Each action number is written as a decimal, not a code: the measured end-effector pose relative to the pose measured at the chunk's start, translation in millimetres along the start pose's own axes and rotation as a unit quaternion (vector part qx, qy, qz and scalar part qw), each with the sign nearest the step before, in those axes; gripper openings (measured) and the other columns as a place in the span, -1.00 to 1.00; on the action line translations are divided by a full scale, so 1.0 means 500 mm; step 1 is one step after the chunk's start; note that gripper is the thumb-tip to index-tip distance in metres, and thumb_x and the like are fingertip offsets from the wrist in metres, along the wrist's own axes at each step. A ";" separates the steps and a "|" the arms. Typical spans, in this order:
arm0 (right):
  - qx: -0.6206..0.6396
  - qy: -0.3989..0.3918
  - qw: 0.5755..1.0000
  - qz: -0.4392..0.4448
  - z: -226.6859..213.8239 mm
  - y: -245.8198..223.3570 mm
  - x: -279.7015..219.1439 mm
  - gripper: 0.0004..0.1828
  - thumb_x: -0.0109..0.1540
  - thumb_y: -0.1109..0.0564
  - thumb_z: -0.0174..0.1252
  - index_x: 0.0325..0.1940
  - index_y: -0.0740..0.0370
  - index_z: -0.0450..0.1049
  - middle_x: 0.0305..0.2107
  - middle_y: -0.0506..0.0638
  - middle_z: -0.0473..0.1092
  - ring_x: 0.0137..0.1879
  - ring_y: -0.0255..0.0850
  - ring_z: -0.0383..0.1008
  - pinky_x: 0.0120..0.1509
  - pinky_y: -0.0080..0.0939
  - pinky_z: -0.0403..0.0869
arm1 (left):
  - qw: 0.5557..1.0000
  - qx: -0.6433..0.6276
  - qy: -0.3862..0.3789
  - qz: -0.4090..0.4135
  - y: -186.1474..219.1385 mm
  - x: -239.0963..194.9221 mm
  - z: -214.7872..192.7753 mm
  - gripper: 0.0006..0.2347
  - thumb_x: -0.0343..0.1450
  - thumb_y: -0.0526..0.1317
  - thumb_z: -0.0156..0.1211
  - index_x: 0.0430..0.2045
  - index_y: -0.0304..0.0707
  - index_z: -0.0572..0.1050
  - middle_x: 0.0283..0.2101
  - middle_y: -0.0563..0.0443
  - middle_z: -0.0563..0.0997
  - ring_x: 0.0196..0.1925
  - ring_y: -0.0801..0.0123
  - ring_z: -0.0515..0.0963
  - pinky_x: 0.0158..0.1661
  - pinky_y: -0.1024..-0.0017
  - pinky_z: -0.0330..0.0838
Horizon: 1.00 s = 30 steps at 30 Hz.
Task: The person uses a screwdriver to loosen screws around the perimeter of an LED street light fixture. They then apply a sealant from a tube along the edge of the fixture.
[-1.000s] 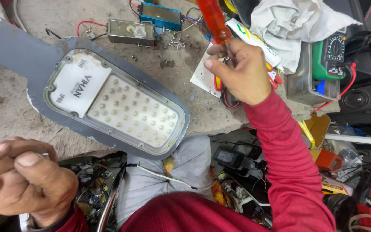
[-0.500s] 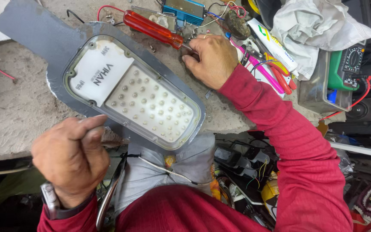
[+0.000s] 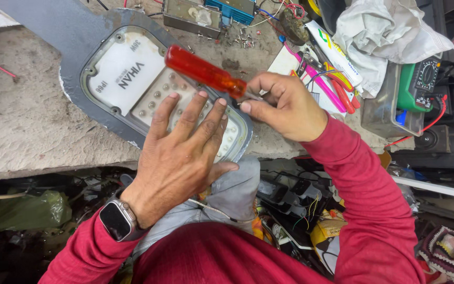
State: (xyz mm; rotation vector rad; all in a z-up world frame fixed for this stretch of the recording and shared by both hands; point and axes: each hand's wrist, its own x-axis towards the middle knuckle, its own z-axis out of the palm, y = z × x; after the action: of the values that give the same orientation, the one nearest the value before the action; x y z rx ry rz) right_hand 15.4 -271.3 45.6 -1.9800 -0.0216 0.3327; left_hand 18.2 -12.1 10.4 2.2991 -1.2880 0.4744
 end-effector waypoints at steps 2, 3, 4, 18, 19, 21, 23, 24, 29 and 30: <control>0.038 -0.032 0.998 -0.044 0.017 0.016 0.003 -0.83 0.33 0.22 0.22 -0.02 0.33 0.46 -0.29 -0.19 0.43 -0.18 -0.51 0.38 -0.12 -0.42 0.40 | 1.000 0.001 -0.012 0.000 0.001 -0.001 0.004 -0.33 0.33 0.27 0.22 0.07 -0.41 0.56 0.34 -0.14 0.42 0.43 0.01 0.27 0.37 -0.11 0.01; 0.006 -0.028 0.997 -0.068 0.018 0.022 0.003 -0.83 0.34 0.23 0.22 -0.02 0.34 0.47 -0.27 -0.16 0.43 -0.16 -0.50 0.39 -0.10 -0.41 0.41 | 1.000 0.006 -0.012 0.000 0.002 -0.002 0.005 -0.33 0.32 0.28 0.21 0.08 -0.39 0.56 0.34 -0.14 0.43 0.44 0.02 0.26 0.38 -0.11 0.00; -0.026 -0.026 0.995 -0.092 0.019 0.026 0.004 -0.83 0.34 0.23 0.22 -0.01 0.35 0.48 -0.24 -0.14 0.44 -0.14 -0.48 0.40 -0.08 -0.40 0.42 | 1.000 0.011 -0.012 -0.001 0.002 -0.003 0.006 -0.32 0.31 0.29 0.21 0.08 -0.37 0.56 0.34 -0.14 0.43 0.45 0.02 0.26 0.39 -0.10 -0.01; -0.232 0.051 0.951 -0.200 0.033 0.010 0.002 -0.81 0.24 0.26 0.37 -0.08 0.33 0.59 -0.28 0.01 0.51 -0.21 -0.26 0.53 -0.14 -0.30 0.46 | 0.998 0.019 -0.051 0.017 -0.005 0.003 0.005 -0.11 0.05 0.39 0.31 0.10 -0.42 0.51 0.23 -0.15 0.49 0.36 -0.04 0.31 0.34 -0.22 0.00; -0.232 0.051 0.947 -0.216 0.035 0.011 0.002 -0.80 0.24 0.27 0.38 -0.07 0.32 0.60 -0.27 0.02 0.51 -0.18 -0.25 0.55 -0.09 -0.30 0.47 | 0.999 0.017 -0.045 0.017 -0.005 0.003 0.005 -0.12 0.06 0.39 0.32 0.09 -0.41 0.52 0.22 -0.14 0.49 0.36 -0.04 0.32 0.33 -0.21 0.02; -0.225 0.051 0.945 -0.230 0.037 0.015 -0.001 -0.79 0.23 0.29 0.38 -0.05 0.31 0.61 -0.26 0.02 0.51 -0.15 -0.25 0.55 -0.05 -0.30 0.48 | 0.999 0.010 -0.052 0.012 -0.005 0.003 0.006 -0.13 0.07 0.38 0.32 0.07 -0.43 0.52 0.20 -0.14 0.50 0.34 -0.03 0.32 0.28 -0.23 0.04; -0.213 0.053 0.948 -0.230 0.038 0.020 -0.001 -0.78 0.22 0.31 0.37 -0.04 0.31 0.61 -0.27 0.02 0.50 -0.15 -0.25 0.54 -0.05 -0.30 0.48 | 0.998 0.010 -0.055 0.012 -0.006 0.003 0.006 -0.13 0.07 0.38 0.32 0.07 -0.43 0.52 0.20 -0.14 0.50 0.34 -0.02 0.32 0.28 -0.24 0.04; -0.199 0.054 0.955 -0.213 0.038 0.024 -0.002 -0.79 0.23 0.30 0.38 -0.06 0.30 0.62 -0.27 0.00 0.50 -0.16 -0.28 0.53 -0.07 -0.32 0.47 | 0.998 0.012 -0.055 0.015 -0.007 0.003 0.005 -0.13 0.07 0.38 0.32 0.08 -0.42 0.52 0.20 -0.14 0.50 0.34 -0.03 0.32 0.30 -0.23 0.03; -0.129 0.062 0.984 -0.102 0.038 0.042 -0.001 -0.81 0.23 0.28 0.38 -0.08 0.33 0.62 -0.28 -0.07 0.47 -0.29 -0.44 0.37 -0.24 -0.42 0.33 | 0.998 0.034 -0.045 0.021 -0.007 0.001 0.001 -0.12 0.06 0.38 0.31 0.11 -0.40 0.52 0.25 -0.14 0.48 0.41 -0.02 0.27 0.37 -0.19 -0.03; -0.077 0.049 0.992 -0.092 0.040 0.045 0.000 -0.79 0.25 0.27 0.35 -0.04 0.34 0.58 -0.24 -0.09 0.47 -0.24 -0.46 0.40 -0.19 -0.46 0.37 | 0.998 0.033 -0.046 0.019 -0.007 0.001 0.000 -0.12 0.06 0.37 0.31 0.11 -0.41 0.52 0.26 -0.16 0.47 0.41 -0.03 0.27 0.38 -0.18 -0.04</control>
State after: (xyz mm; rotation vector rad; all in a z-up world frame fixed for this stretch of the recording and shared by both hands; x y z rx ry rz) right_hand 7.5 -263.1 18.1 -2.1258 -0.1702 0.1158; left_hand 21.4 -11.1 10.0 2.3792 -1.3821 0.4356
